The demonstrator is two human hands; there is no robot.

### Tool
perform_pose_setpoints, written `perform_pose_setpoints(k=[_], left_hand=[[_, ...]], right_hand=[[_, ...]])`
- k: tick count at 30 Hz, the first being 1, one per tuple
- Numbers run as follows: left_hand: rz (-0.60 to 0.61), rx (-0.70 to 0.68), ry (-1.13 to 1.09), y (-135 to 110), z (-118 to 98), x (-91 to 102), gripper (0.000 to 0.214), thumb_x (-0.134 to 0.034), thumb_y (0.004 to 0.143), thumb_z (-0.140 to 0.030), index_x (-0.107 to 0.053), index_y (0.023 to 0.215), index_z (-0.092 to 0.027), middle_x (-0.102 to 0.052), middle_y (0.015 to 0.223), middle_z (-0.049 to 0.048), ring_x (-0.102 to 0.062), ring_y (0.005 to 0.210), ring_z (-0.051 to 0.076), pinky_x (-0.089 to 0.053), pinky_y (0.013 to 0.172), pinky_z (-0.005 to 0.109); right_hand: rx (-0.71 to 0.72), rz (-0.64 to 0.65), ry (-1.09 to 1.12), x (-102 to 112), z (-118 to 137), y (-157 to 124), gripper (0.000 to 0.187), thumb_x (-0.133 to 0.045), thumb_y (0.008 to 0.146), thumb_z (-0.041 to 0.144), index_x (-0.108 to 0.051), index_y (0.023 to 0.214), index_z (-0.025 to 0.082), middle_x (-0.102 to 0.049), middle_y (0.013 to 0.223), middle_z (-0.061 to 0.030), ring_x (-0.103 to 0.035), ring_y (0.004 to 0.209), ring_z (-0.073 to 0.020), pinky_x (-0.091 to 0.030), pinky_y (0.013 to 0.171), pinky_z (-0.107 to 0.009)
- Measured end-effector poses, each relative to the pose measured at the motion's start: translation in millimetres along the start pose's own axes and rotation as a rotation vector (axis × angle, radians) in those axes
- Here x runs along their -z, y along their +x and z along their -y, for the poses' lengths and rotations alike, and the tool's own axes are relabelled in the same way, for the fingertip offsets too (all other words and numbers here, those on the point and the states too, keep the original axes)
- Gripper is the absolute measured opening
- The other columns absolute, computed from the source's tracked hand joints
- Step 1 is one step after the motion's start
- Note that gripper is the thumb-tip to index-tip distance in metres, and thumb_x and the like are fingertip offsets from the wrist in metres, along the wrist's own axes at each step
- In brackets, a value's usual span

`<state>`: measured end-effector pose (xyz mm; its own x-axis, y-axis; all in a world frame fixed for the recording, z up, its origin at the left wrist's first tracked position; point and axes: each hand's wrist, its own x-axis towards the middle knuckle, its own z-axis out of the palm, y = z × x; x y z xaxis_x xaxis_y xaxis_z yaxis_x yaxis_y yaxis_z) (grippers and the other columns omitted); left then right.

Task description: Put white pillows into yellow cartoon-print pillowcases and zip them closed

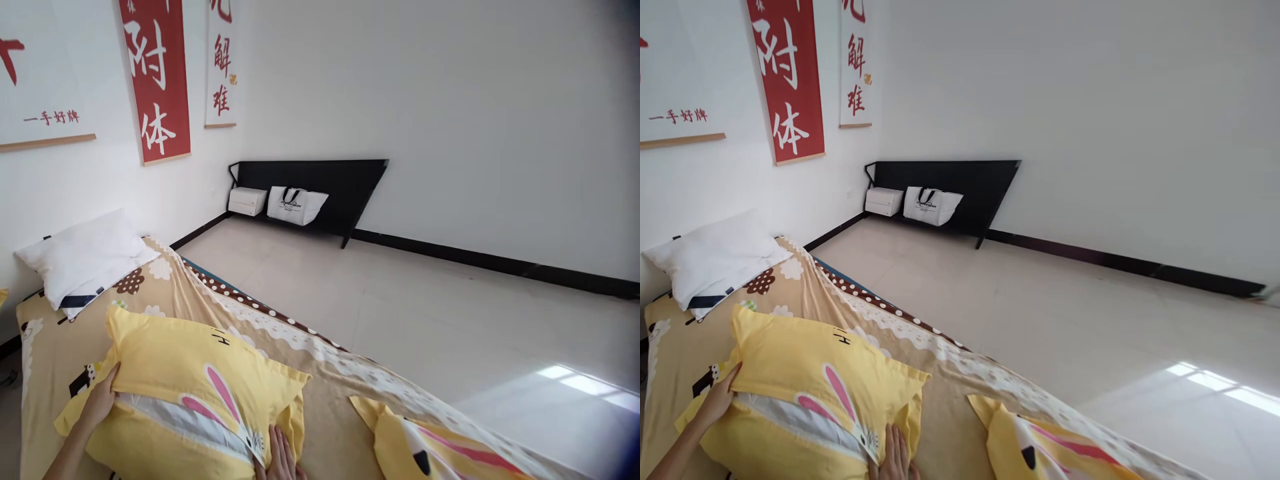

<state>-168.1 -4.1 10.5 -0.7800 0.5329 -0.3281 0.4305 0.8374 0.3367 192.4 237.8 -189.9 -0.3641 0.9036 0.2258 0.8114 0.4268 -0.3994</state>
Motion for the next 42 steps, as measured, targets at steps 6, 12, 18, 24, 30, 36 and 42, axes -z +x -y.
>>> perform_pose_setpoints(k=[6, 12, 18, 24, 30, 36, 42], left_hand=[[0.007, 0.053, 0.062, -4, -1, -16.4, 0.073, -0.036, 0.085, -0.008, -0.021, 0.156, -0.018, -0.068, 0.122, 0.0143, -0.065, 0.111, 0.026, -0.046, 0.092, 0.033], [0.042, -0.009, 0.162, 7, -7, 4.7, 0.071, -0.041, 0.082, -0.008, -0.034, 0.152, -0.020, -0.071, 0.117, 0.0133, -0.067, 0.108, 0.027, -0.049, 0.088, 0.035], [-0.485, -0.488, 0.204, -22, -5, 75.8, 0.072, -0.036, 0.069, 0.002, -0.062, 0.130, -0.025, -0.059, 0.139, 0.0030, -0.058, 0.124, 0.021, -0.045, 0.103, 0.036], [-0.579, -0.936, 0.338, -60, 60, 54.7, 0.083, -0.032, 0.075, -0.001, -0.030, 0.152, -0.030, -0.045, 0.151, 0.0000, -0.043, 0.139, 0.019, -0.034, 0.112, 0.031], [-0.364, -0.883, 0.438, -46, 101, -16.2, 0.080, -0.035, 0.080, -0.002, -0.031, 0.148, -0.042, -0.055, 0.142, -0.0046, -0.057, 0.125, 0.014, -0.046, 0.097, 0.025], [-0.603, -1.081, 0.321, -46, 78, 43.6, 0.076, -0.037, 0.075, -0.003, -0.043, 0.146, -0.030, -0.060, 0.138, -0.0010, -0.051, 0.132, 0.019, -0.037, 0.108, 0.033], [-0.363, -0.737, 0.295, -41, 70, 41.6, 0.076, -0.035, 0.065, 0.002, -0.063, 0.129, -0.026, -0.062, 0.135, 0.0024, -0.055, 0.128, 0.020, -0.045, 0.101, 0.036]], right_hand=[[0.036, -0.009, -0.011, 10, -1, -7, 0.074, -0.028, 0.085, 0.052, -0.044, 0.143, 0.009, -0.046, 0.148, -0.0190, -0.043, 0.136, -0.0326, -0.037, 0.103, -0.052], [-0.019, 0.029, 0.056, 16, 10, 0, 0.071, -0.032, 0.083, 0.047, -0.042, 0.143, 0.011, -0.049, 0.146, -0.0188, -0.041, 0.138, -0.0334, -0.034, 0.106, -0.055], [-0.060, -0.056, 0.119, 105, 42, 33, 0.074, -0.037, 0.080, 0.031, -0.025, 0.150, 0.013, -0.059, 0.136, -0.0168, -0.058, 0.121, -0.0313, -0.037, 0.103, -0.054], [0.268, -0.173, 0.040, 208, 38, 22, 0.076, -0.044, 0.070, 0.012, -0.041, 0.146, 0.023, -0.055, 0.142, -0.0087, -0.052, 0.129, -0.0293, -0.037, 0.107, -0.045], [0.415, 0.260, 0.024, 148, 31, -18, 0.078, -0.035, 0.064, 0.008, -0.055, 0.137, 0.024, -0.059, 0.137, -0.0026, -0.059, 0.123, -0.0225, -0.049, 0.093, -0.037], [0.451, -0.026, 0.044, 186, 41, 4, 0.070, -0.037, 0.061, 0.008, -0.066, 0.123, 0.025, -0.069, 0.123, -0.0023, -0.063, 0.113, -0.0232, -0.048, 0.093, -0.038], [0.310, -0.143, 0.044, 188, 49, 8, 0.060, -0.040, 0.065, 0.013, -0.062, 0.120, 0.022, -0.070, 0.120, -0.0051, -0.063, 0.109, -0.0252, -0.048, 0.087, -0.038]])
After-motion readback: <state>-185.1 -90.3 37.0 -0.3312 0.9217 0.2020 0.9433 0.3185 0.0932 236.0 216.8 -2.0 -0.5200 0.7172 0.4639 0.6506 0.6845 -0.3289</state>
